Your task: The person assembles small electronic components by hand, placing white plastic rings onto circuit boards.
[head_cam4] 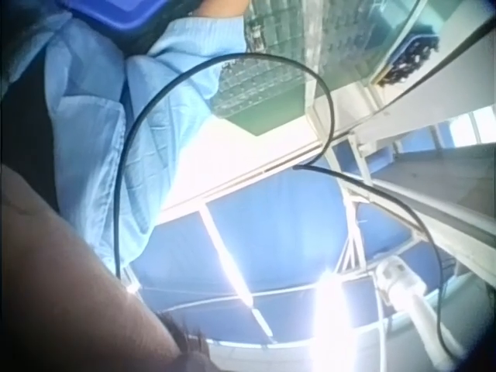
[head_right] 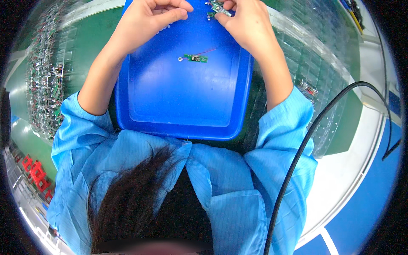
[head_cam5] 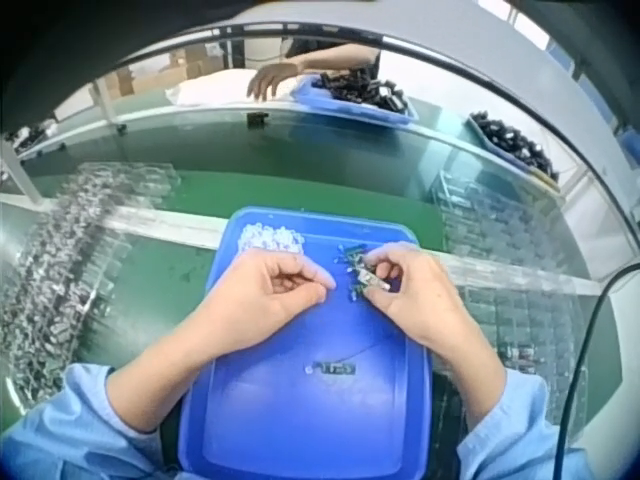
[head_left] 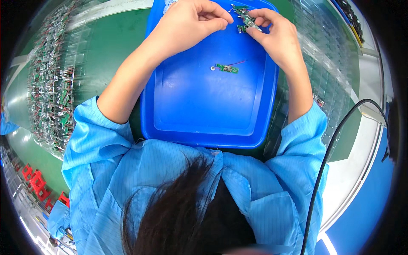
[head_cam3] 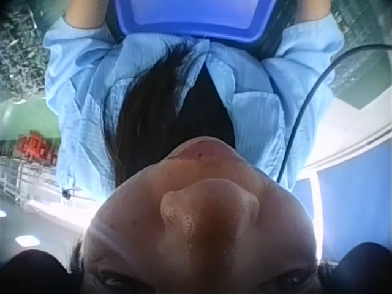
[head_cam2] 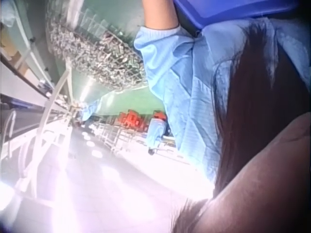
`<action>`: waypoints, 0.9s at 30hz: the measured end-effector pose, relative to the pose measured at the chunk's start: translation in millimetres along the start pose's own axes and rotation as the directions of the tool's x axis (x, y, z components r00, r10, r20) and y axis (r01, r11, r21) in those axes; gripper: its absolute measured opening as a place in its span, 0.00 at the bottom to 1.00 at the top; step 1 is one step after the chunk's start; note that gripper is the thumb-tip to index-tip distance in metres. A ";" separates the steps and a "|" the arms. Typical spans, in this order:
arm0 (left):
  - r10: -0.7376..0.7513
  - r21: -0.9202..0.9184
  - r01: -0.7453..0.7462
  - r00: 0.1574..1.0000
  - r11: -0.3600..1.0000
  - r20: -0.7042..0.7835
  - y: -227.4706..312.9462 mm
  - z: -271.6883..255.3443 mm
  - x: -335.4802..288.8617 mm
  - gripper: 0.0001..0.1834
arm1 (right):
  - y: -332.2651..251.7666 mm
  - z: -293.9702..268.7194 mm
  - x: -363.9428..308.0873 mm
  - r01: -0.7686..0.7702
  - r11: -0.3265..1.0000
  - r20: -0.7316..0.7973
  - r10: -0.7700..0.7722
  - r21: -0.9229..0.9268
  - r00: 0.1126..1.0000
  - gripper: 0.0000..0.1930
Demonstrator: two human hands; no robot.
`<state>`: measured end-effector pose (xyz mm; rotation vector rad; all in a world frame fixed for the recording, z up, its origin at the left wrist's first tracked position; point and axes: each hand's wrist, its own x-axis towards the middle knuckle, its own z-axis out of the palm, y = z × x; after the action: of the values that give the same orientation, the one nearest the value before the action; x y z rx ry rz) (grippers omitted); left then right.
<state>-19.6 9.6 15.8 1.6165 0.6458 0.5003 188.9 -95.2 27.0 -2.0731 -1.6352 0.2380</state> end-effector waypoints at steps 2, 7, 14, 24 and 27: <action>-0.054 -0.024 0.054 0.998 0.998 0.025 -4.6 -3.9 4.5 0.10 | -6.9 -6.0 -3.2 0.083 0.996 -0.045 -0.083 -0.014 0.996 0.17; -0.146 -0.061 0.148 0.988 0.987 0.041 -2.8 -5.5 4.5 0.12 | -56.2 -13.7 -13.1 0.083 0.977 -0.079 -0.069 0.195 0.994 0.06; -0.121 -0.273 0.161 0.980 0.949 0.156 -20.1 -9.1 13.4 0.10 | -41.9 -4.6 -15.3 0.237 0.969 -0.186 -0.247 -0.072 0.951 0.11; -0.195 -0.414 0.275 0.954 0.868 0.226 -30.4 -12.9 19.3 0.07 | -24.0 -3.1 -8.5 -0.163 0.635 0.223 -0.014 0.755 0.975 0.11; -0.140 -0.526 0.314 0.929 0.791 0.344 -23.2 -14.4 15.1 0.07 | -11.6 -11.8 0.1 -0.118 0.663 0.210 -0.062 0.739 0.976 0.17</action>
<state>-20.6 32.2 -5.7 0.9860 0.4054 0.2329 183.9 -96.4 42.7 -1.4420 -1.2795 1.0093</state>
